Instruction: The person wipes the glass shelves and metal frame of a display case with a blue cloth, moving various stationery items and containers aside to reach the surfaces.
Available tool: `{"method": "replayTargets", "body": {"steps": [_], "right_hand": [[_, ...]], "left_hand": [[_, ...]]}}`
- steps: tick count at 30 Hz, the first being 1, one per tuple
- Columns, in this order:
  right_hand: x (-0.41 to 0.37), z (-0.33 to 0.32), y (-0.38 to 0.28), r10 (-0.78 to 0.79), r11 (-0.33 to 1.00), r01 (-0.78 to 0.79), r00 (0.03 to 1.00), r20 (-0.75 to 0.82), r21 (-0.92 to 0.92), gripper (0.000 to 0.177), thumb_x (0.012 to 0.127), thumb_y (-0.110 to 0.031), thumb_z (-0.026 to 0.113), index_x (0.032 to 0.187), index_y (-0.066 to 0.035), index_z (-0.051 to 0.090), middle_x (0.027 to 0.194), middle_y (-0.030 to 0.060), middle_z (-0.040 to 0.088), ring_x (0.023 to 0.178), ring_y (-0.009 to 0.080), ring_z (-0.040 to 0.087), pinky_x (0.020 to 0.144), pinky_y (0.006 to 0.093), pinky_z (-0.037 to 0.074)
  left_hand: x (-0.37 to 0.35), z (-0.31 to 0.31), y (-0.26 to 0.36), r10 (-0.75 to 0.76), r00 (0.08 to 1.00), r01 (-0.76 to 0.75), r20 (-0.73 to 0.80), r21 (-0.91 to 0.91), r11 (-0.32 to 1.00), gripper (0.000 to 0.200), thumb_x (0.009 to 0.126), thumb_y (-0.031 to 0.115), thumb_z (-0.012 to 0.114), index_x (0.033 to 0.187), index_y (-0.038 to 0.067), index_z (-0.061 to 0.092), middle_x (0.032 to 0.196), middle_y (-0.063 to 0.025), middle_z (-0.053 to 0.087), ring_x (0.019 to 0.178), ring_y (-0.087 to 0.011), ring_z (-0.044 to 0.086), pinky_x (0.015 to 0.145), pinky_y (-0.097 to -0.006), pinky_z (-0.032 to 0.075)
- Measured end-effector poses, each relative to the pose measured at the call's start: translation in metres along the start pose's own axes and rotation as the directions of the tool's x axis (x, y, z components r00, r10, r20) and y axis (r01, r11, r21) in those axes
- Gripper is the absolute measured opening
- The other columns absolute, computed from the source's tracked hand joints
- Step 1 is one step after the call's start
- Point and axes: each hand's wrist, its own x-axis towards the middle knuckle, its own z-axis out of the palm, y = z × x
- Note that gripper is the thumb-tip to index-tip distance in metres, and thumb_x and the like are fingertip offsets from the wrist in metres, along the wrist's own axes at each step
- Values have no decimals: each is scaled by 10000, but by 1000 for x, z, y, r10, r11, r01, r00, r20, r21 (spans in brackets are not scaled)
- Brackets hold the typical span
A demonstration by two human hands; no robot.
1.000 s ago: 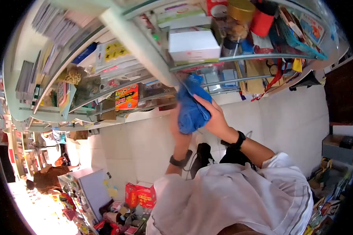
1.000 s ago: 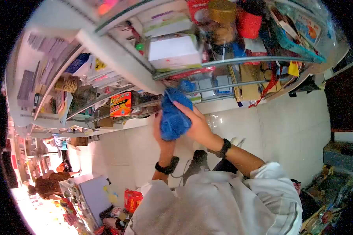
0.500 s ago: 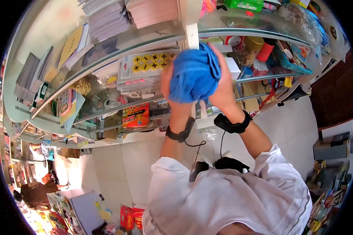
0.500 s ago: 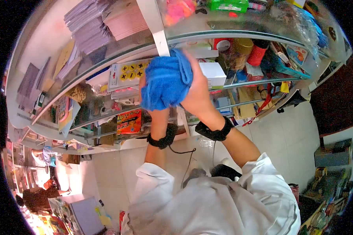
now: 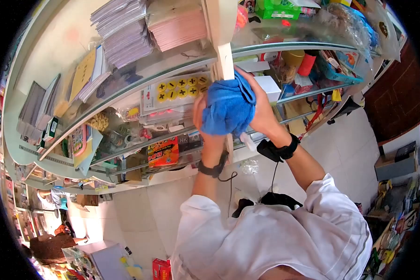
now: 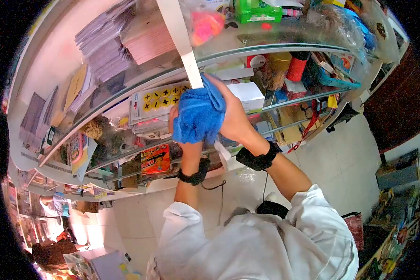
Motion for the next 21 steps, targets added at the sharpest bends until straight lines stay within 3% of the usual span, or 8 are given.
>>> {"method": "replayTargets", "body": {"steps": [2, 5, 6, 9, 10, 16, 19, 21], "right_hand": [[-13, -1, 6, -11, 987, 11, 1000, 0, -160, 739, 800, -123, 801, 1430, 1, 434, 1304, 121, 593, 1189, 166, 559, 1039, 304, 415], [-32, 0, 27, -33, 944, 11, 998, -61, -328, 726, 767, -152, 831, 1392, -30, 482, 1126, 158, 697, 1046, 206, 666, 936, 328, 497], [-41, 1, 30, 12, 942, -39, 997, -80, -334, 714, 763, -149, 833, 1382, -31, 496, 1128, 157, 697, 1048, 205, 665, 933, 329, 500], [-65, 4, 41, 130, 931, -165, 983, -126, -324, 659, 744, -136, 837, 1330, -34, 555, 1106, 158, 704, 1033, 200, 671, 913, 332, 513], [-73, 5, 44, 159, 925, -195, 978, -136, -326, 653, 742, -138, 839, 1323, -31, 561, 1102, 158, 705, 1031, 199, 672, 911, 330, 514], [-124, -14, 58, 270, 949, -261, 962, 29, -176, 649, 732, -174, 861, 1298, -28, 579, 1140, 153, 691, 1047, 206, 667, 920, 326, 511], [-122, -11, 57, 195, 970, -179, 977, 90, -163, 652, 739, -149, 851, 1317, -39, 570, 1207, 164, 660, 1093, 220, 646, 953, 334, 494], [-117, 2, 44, 184, 970, -165, 978, 95, -180, 631, 768, -100, 818, 1339, -30, 559, 1232, 162, 647, 1126, 212, 624, 981, 332, 474]], "left_hand": [[-15, 6, -6, -96, 995, 89, -36, -160, 983, 386, 842, 153, 723, 1189, 18, 621, 1136, -153, 656, 1087, -296, 609, 947, -406, 478], [-33, -3, -6, 12, 998, -18, 61, 96, 995, 304, 853, 157, 699, 1119, 30, 625, 1104, -136, 646, 993, -283, 626, 898, -393, 484], [-51, -4, -9, -252, 964, 261, 89, -109, 959, 278, 857, 146, 690, 1101, 30, 629, 1107, -139, 651, 988, -249, 626, 881, -353, 491], [-91, -16, -21, -406, 904, 411, 131, -6, 912, 244, 856, 115, 682, 1074, 19, 630, 1072, -137, 660, 948, -220, 631, 840, -328, 501], [-93, -21, -15, -285, 943, 262, 175, 142, 955, 235, 849, 86, 685, 1062, 9, 623, 1025, -136, 665, 908, -225, 636, 815, -341, 508], [-129, -47, 14, -414, 841, 461, 348, -61, 885, 327, 805, 90, 717, 1103, 10, 608, 1071, -164, 661, 969, -283, 657, 836, -350, 510], [-124, -66, 16, -232, 886, 280, 401, -65, 958, 446, 801, 102, 719, 1213, 23, 569, 1157, -181, 637, 1072, -311, 632, 905, -360, 491], [-119, -80, 29, -372, 862, 382, 343, 40, 923, 562, 809, 135, 728, 1321, 50, 514, 1215, -186, 616, 1112, -330, 611, 939, -371, 478]]}}
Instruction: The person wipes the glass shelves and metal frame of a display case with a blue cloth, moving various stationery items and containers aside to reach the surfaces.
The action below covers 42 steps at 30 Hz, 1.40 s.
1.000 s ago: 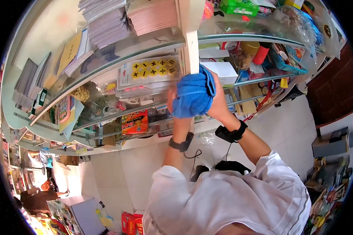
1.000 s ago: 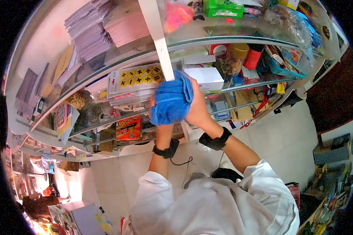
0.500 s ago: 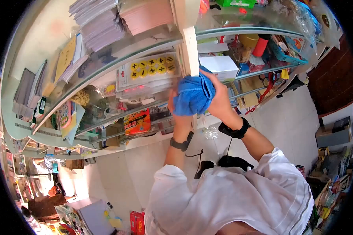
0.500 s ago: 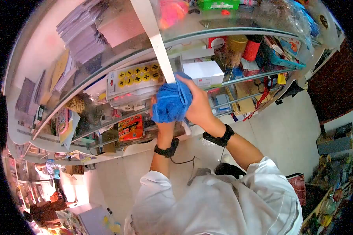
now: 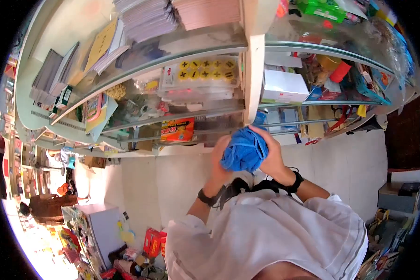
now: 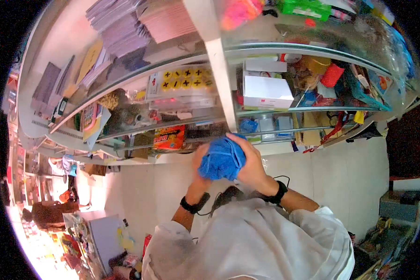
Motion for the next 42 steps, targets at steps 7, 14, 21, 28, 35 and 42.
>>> {"method": "replayTargets", "body": {"steps": [7, 14, 21, 28, 35, 42], "right_hand": [[60, 69, -7, -278, 929, 300, 952, 127, -215, 737, 725, -118, 806, 1408, -171, 533, 1308, 219, 562, 1149, 412, 587, 967, 432, 492], [133, 226, -17, -227, 883, 299, 946, 230, -362, 777, 684, -43, 756, 1409, -203, 527, 1217, 227, 556, 1094, 425, 586, 888, 457, 519], [179, 349, -4, -287, 746, 366, 931, 226, -556, 818, 640, -33, 739, 1413, -150, 495, 1080, 198, 566, 984, 392, 599, 807, 464, 529], [154, 316, -24, -154, 697, 212, 977, 145, -685, 660, 684, -183, 780, 1315, -136, 591, 1152, 213, 628, 993, 396, 640, 834, 441, 545], [161, 361, -29, -142, 740, 228, 973, 184, -633, 648, 686, -224, 788, 1301, -149, 598, 1055, 196, 638, 940, 390, 651, 782, 434, 552], [172, 366, -33, 7, 736, 113, 985, 175, -667, 837, 594, -147, 838, 1374, -164, 536, 1124, 178, 592, 952, 370, 645, 794, 420, 547]], "left_hand": [[50, -93, 10, 169, 985, -129, -39, 488, 863, 666, 685, 92, 744, 1333, 176, 615, 1231, -120, 623, 1057, -318, 621, 855, -387, 521], [89, -251, -47, 272, 962, -168, -30, 722, 671, 585, 699, 47, 679, 1271, 169, 662, 1191, -105, 639, 1000, -319, 631, 830, -399, 524], [102, -352, -112, 121, 992, -67, -27, 707, 705, 580, 681, 9, 675, 1250, 119, 662, 1153, -75, 629, 1048, -319, 591, 885, -421, 494], [111, -342, -99, 125, 970, -222, 208, 554, 802, 582, 677, 85, 709, 1257, 101, 651, 1125, -80, 614, 1046, -311, 574, 917, -422, 466], [101, -389, -106, 45, 983, -138, 176, 562, 816, 540, 695, 77, 698, 1234, 85, 665, 1121, -97, 626, 1025, -320, 584, 914, -414, 475], [115, -384, -124, 94, 985, -162, 143, 609, 776, 541, 716, 96, 714, 1254, 99, 658, 1094, -118, 622, 1026, -350, 579, 931, -425, 461]]}}
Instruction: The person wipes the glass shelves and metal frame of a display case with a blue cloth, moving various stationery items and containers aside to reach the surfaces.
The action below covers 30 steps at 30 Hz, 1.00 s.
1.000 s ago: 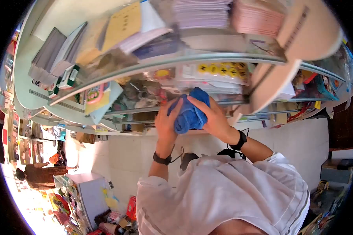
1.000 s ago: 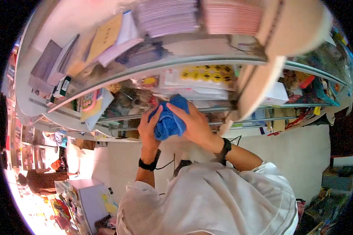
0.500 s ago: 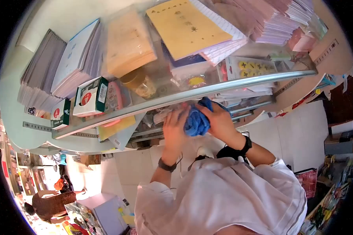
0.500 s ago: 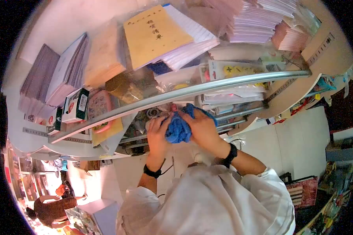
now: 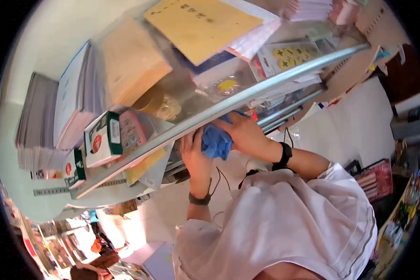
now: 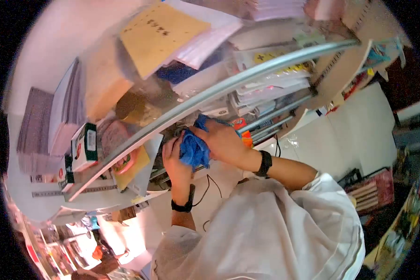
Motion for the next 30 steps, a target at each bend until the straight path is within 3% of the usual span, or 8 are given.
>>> {"method": "replayTargets", "body": {"steps": [5, 12, 15, 21, 24, 25, 28, 30], "right_hand": [[-44, -24, 24, 45, 996, -61, 978, -205, -73, 798, 563, -133, 809, 1328, -142, 581, 940, 137, 605, 900, 357, 640, 755, 431, 537], [-45, 4, 12, -67, 996, 54, 979, -191, -71, 562, 739, -150, 701, 1289, -129, 592, 1124, 139, 624, 1015, 342, 637, 825, 418, 538], [-26, 6, 1, 16, 1000, -16, 999, -38, 6, 525, 769, -120, 659, 1289, -123, 588, 1160, 137, 620, 1055, 329, 629, 842, 407, 540], [-61, 3, 26, -28, 999, 21, 965, -260, -33, 573, 753, -121, 684, 1314, -169, 576, 1217, 132, 605, 1056, 333, 628, 852, 393, 537], [-92, -22, 49, -13, 1000, 12, 949, -316, -5, 741, 621, -119, 773, 1330, -138, 555, 1079, 141, 603, 995, 342, 636, 798, 421, 545], [-108, -34, 54, 157, 981, -134, 973, -167, 141, 725, 633, -82, 775, 1327, -126, 568, 1144, 166, 623, 1027, 360, 636, 850, 405, 538], [-156, -46, 78, 278, 882, -157, 934, -222, 445, 649, 684, -51, 759, 1309, -100, 592, 1152, 189, 640, 1032, 373, 636, 886, 400, 527], [-191, -36, 96, 350, 855, -226, 916, -196, 467, 605, 710, -45, 747, 1297, -89, 605, 1158, 197, 646, 1032, 379, 633, 902, 397, 521]], "left_hand": [[13, 24, 37, 167, 980, -150, 104, -156, 976, 586, 698, 100, 733, 1276, 111, 642, 1122, -104, 611, 1058, -344, 572, 950, -438, 451], [-6, -3, 21, 117, 981, -88, 158, -179, 980, 557, 670, 104, 743, 1222, 71, 676, 1119, -93, 630, 1040, -328, 587, 925, -426, 466], [-8, -3, 5, 109, 989, -94, 99, -139, 986, 555, 687, 118, 738, 1235, 64, 673, 1116, -104, 636, 1057, -336, 580, 942, -430, 456], [-17, 28, 28, 157, 987, -150, 40, -147, 978, 574, 699, 146, 742, 1264, 76, 664, 1155, -99, 622, 1078, -321, 566, 971, -429, 421], [-13, 51, 73, 188, 981, -172, 44, -248, 953, 596, 682, 152, 757, 1267, 81, 665, 1145, -103, 615, 1071, -311, 565, 994, -421, 390], [-17, 63, 85, 201, 979, -185, 29, -280, 942, 606, 671, 130, 766, 1266, 73, 663, 1133, -106, 614, 1060, -308, 570, 985, -416, 402], [-45, 96, 122, 119, 989, -46, 84, -593, 804, 621, 653, 45, 779, 1262, 44, 654, 1095, -110, 611, 1027, -300, 587, 945, -391, 448], [-63, 115, 144, 91, 976, 49, 198, -608, 793, 586, 683, 9, 763, 1257, 52, 655, 1080, -117, 611, 1026, -297, 602, 921, -363, 471]]}}
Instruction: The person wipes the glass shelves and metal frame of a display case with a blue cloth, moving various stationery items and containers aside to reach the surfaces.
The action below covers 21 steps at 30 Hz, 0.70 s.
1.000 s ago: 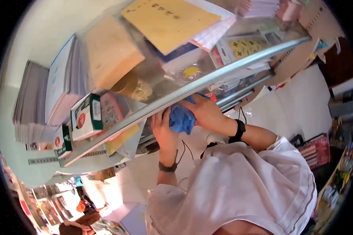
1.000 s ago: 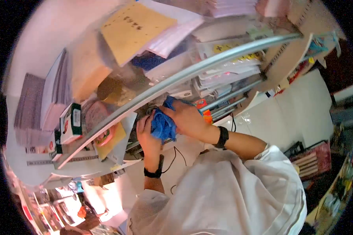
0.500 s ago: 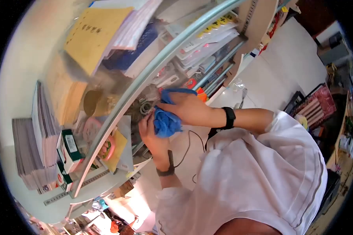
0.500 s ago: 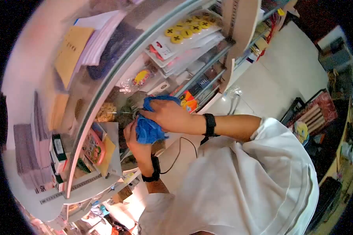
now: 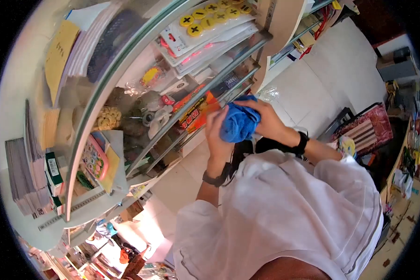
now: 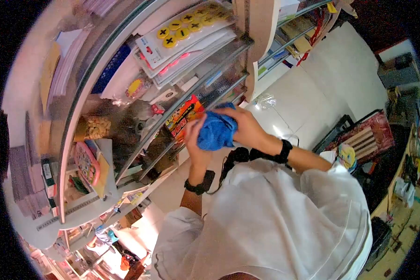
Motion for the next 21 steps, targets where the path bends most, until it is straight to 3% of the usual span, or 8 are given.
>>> {"method": "replayTargets", "body": {"steps": [2, 5, 7, 10, 14, 17, 20, 21], "right_hand": [[-19, -6, 37, 81, 997, -81, 996, 24, -3, 581, 732, -58, 750, 1295, -85, 609, 1149, 196, 652, 1046, 379, 629, 920, 396, 512], [-25, -6, 82, 178, 984, -178, 981, 78, -2, 595, 742, -73, 754, 1315, -101, 598, 1154, 195, 639, 1077, 385, 613, 947, 399, 492], [-8, -6, 109, 83, 996, -82, 996, 32, -44, 608, 740, -57, 737, 1327, -124, 592, 1178, 200, 621, 1066, 390, 609, 943, 405, 489], [28, 3, 157, 46, 968, -36, 998, 32, -247, 635, 725, -46, 726, 1333, -164, 585, 1233, 205, 587, 1063, 394, 598, 931, 417, 488], [58, 11, 219, 48, 883, -39, 999, 7, -469, 588, 724, -75, 733, 1292, -146, 602, 1221, 196, 585, 1089, 395, 583, 923, 426, 500], [48, 10, 230, -129, 816, 41, 985, -112, -577, 543, 717, -93, 731, 1249, -107, 624, 1200, 199, 591, 1104, 395, 582, 921, 428, 509], [39, 13, 213, 32, 827, -41, 999, -25, -560, 531, 714, -103, 721, 1237, -106, 631, 1212, 207, 587, 1135, 396, 569, 938, 424, 507], [38, 22, 219, -45, 833, 29, 999, -15, -552, 399, 779, -67, 621, 1174, -94, 667, 1164, 197, 605, 1150, 390, 561, 958, 470, 476]], "left_hand": [[-21, 38, -28, -119, 990, 122, 77, -40, 992, 561, 703, 8, 752, 1254, 68, 659, 1082, -121, 612, 1028, -300, 609, 923, -353, 471], [-25, 71, -53, -88, 994, 83, 59, 81, 993, 546, 732, 5, 721, 1266, 90, 647, 1089, -131, 612, 1024, -330, 617, 924, -374, 482], [-13, 85, -70, -114, 992, 104, 58, 151, 983, 544, 748, 5, 687, 1282, 91, 630, 1133, -135, 613, 1059, -349, 603, 940, -410, 477], [15, 113, -106, -32, 999, 46, -42, 379, 924, 668, 687, 5, 781, 1325, 112, 612, 1222, -118, 586, 1146, -344, 564, 988, -437, 449], [38, 166, -160, -52, 998, 69, -46, 621, 781, 488, 756, 130, 712, 1239, 108, 643, 1165, -107, 587, 1135, -332, 549, 952, -440, 452], [37, 173, -158, -43, 999, 42, -12, 595, 803, 460, 750, 156, 712, 1204, 102, 656, 1117, -102, 581, 1087, -321, 545, 923, -437, 449], [24, 165, -157, -76, 997, 52, 13, 608, 792, 486, 721, 160, 729, 1198, 101, 658, 1109, -99, 575, 1097, -319, 541, 943, -433, 442], [18, 158, -156, -94, 996, 72, 1, 637, 767, 488, 716, 157, 732, 1196, 100, 659, 1111, -97, 575, 1101, -320, 539, 947, -432, 442]]}}
